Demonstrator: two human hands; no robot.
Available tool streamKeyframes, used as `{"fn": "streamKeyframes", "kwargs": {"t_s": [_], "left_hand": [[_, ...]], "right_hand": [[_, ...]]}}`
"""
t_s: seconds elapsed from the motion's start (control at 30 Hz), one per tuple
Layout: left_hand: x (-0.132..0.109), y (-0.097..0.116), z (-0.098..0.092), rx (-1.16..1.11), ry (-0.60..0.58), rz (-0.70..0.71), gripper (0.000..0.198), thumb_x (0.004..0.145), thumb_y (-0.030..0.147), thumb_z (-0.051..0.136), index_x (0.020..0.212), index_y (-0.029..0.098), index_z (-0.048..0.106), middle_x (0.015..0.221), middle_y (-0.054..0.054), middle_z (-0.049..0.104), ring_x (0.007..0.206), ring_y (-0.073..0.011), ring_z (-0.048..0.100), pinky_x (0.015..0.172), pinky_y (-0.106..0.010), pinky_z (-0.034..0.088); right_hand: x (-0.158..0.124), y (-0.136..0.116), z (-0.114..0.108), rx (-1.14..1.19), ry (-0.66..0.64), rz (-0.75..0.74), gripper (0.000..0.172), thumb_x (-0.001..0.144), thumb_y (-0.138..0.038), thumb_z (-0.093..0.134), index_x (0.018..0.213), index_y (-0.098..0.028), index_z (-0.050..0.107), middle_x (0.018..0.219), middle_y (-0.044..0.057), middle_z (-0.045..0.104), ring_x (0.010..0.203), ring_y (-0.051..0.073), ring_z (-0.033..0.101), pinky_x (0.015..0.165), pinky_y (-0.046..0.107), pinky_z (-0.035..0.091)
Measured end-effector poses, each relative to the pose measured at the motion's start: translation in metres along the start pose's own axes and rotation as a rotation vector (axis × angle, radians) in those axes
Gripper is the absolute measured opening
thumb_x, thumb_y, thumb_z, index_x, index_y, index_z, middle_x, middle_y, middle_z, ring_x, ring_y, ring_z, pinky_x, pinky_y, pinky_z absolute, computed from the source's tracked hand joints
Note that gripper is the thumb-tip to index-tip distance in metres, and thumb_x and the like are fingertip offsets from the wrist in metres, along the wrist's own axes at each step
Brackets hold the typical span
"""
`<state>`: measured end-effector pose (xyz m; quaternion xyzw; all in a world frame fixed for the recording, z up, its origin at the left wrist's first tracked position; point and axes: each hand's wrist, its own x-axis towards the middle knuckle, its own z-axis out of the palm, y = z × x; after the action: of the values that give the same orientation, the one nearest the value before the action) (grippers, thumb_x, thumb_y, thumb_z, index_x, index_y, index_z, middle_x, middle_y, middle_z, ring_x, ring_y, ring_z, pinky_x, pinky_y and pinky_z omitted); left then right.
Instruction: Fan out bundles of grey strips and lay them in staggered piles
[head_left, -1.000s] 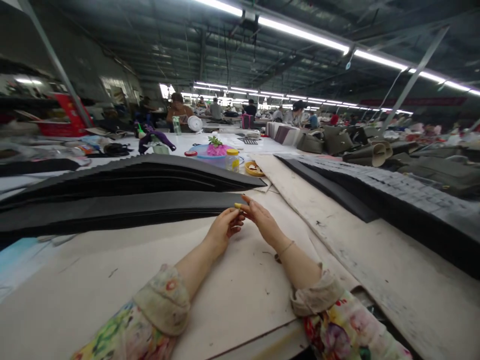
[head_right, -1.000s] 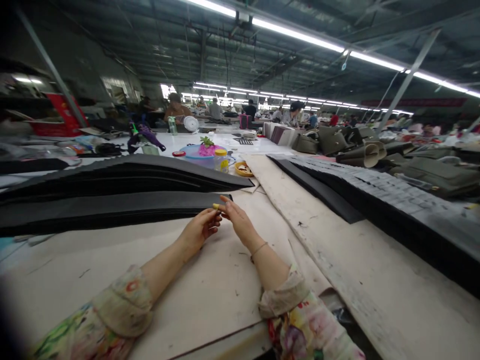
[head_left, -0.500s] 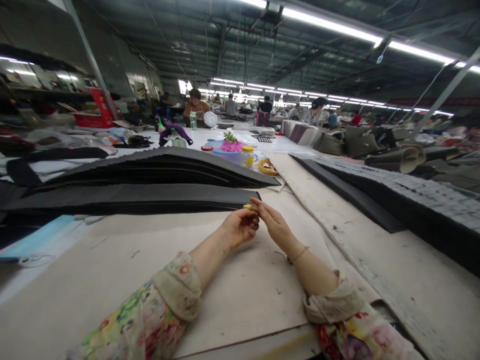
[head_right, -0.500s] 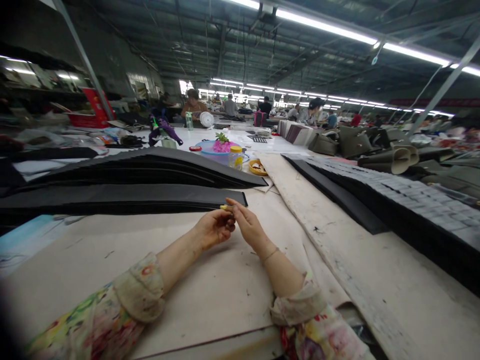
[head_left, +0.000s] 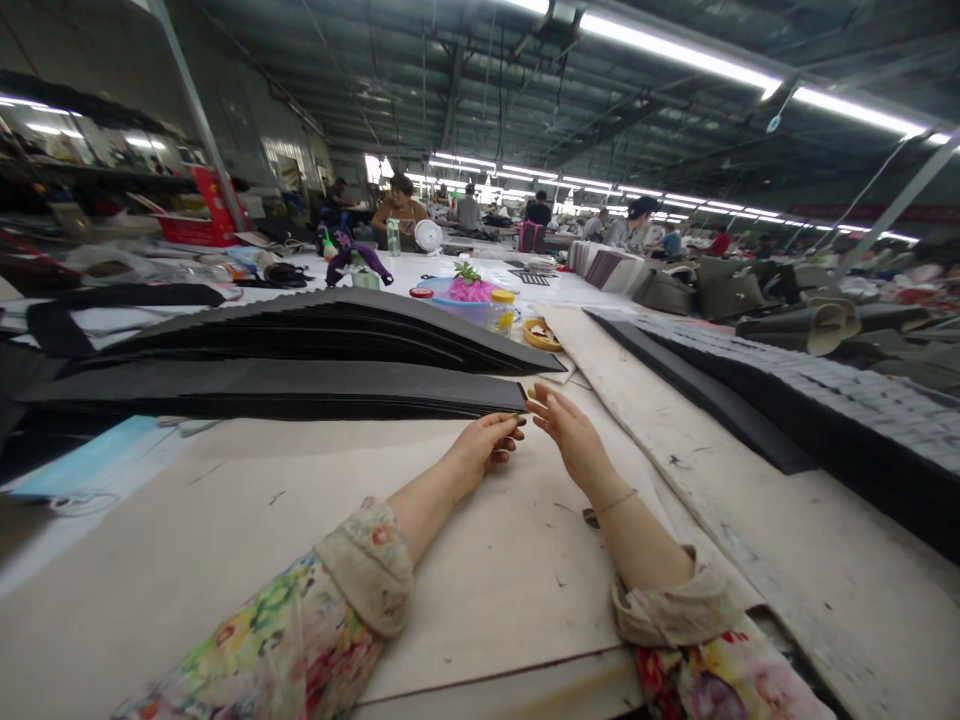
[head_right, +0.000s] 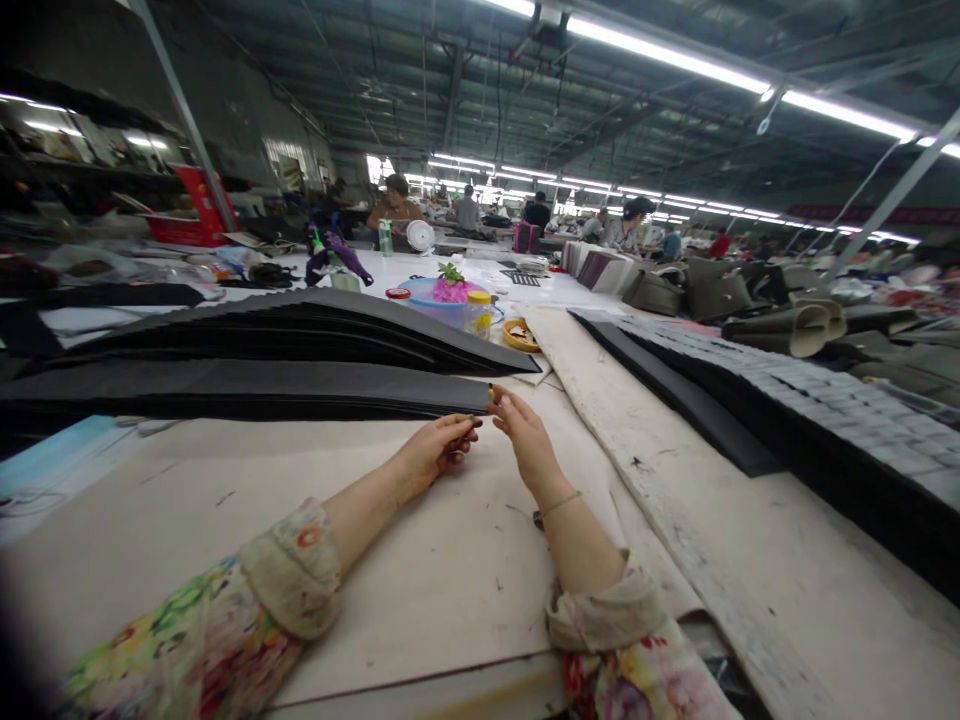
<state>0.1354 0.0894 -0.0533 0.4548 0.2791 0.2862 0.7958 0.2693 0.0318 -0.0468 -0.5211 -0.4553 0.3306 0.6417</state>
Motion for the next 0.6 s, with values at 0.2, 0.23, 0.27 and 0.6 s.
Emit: {"fn": "streamKeyframes", "kwargs": {"t_s": [0.2, 0.23, 0.27, 0.6], "left_hand": [[0.0, -0.0048, 0.0002, 0.164, 0.011, 0.109, 0.019, 0.072, 0.029, 0.061, 0.086, 0.016, 0.063, 0.073, -0.001, 0.057, 0.058, -0.0054, 0.047, 0.049, -0.015, 0.033], [-0.0003, -0.0049, 0.0008, 0.21, 0.015, 0.142, 0.02, 0.072, 0.03, 0.061, 0.086, 0.016, 0.063, 0.073, -0.001, 0.057, 0.059, -0.0059, 0.047, 0.05, -0.016, 0.034], [-0.0007, -0.0049, 0.0014, 0.25, 0.02, 0.172, 0.02, 0.072, 0.03, 0.06, 0.085, 0.016, 0.063, 0.073, 0.0, 0.057, 0.059, -0.0065, 0.048, 0.052, -0.016, 0.034], [-0.0018, -0.0087, 0.0021, 0.27, -0.017, 0.189, 0.024, 0.072, 0.032, 0.061, 0.091, 0.017, 0.065, 0.074, -0.002, 0.061, 0.062, -0.0075, 0.051, 0.056, -0.017, 0.037]], "right_hand": [[0.0013, 0.0026, -0.0027, -0.203, -0.022, -0.071, 0.032, 0.07, -0.043, 0.061, 0.092, -0.021, 0.064, 0.096, 0.005, 0.064, 0.093, 0.02, 0.057, 0.088, 0.039, 0.04], [0.0011, 0.0023, -0.0021, -0.226, -0.034, -0.095, 0.03, 0.07, -0.042, 0.061, 0.091, -0.021, 0.063, 0.096, 0.005, 0.063, 0.093, 0.019, 0.057, 0.088, 0.038, 0.04], [0.0007, 0.0017, -0.0018, -0.246, -0.049, -0.12, 0.028, 0.069, -0.04, 0.062, 0.091, -0.022, 0.063, 0.098, 0.005, 0.063, 0.093, 0.019, 0.056, 0.087, 0.038, 0.041], [0.0026, 0.0027, -0.0048, -0.38, -0.061, -0.257, 0.017, 0.071, -0.039, 0.06, 0.078, -0.023, 0.062, 0.096, 0.004, 0.059, 0.094, 0.019, 0.054, 0.081, 0.035, 0.044]]}}
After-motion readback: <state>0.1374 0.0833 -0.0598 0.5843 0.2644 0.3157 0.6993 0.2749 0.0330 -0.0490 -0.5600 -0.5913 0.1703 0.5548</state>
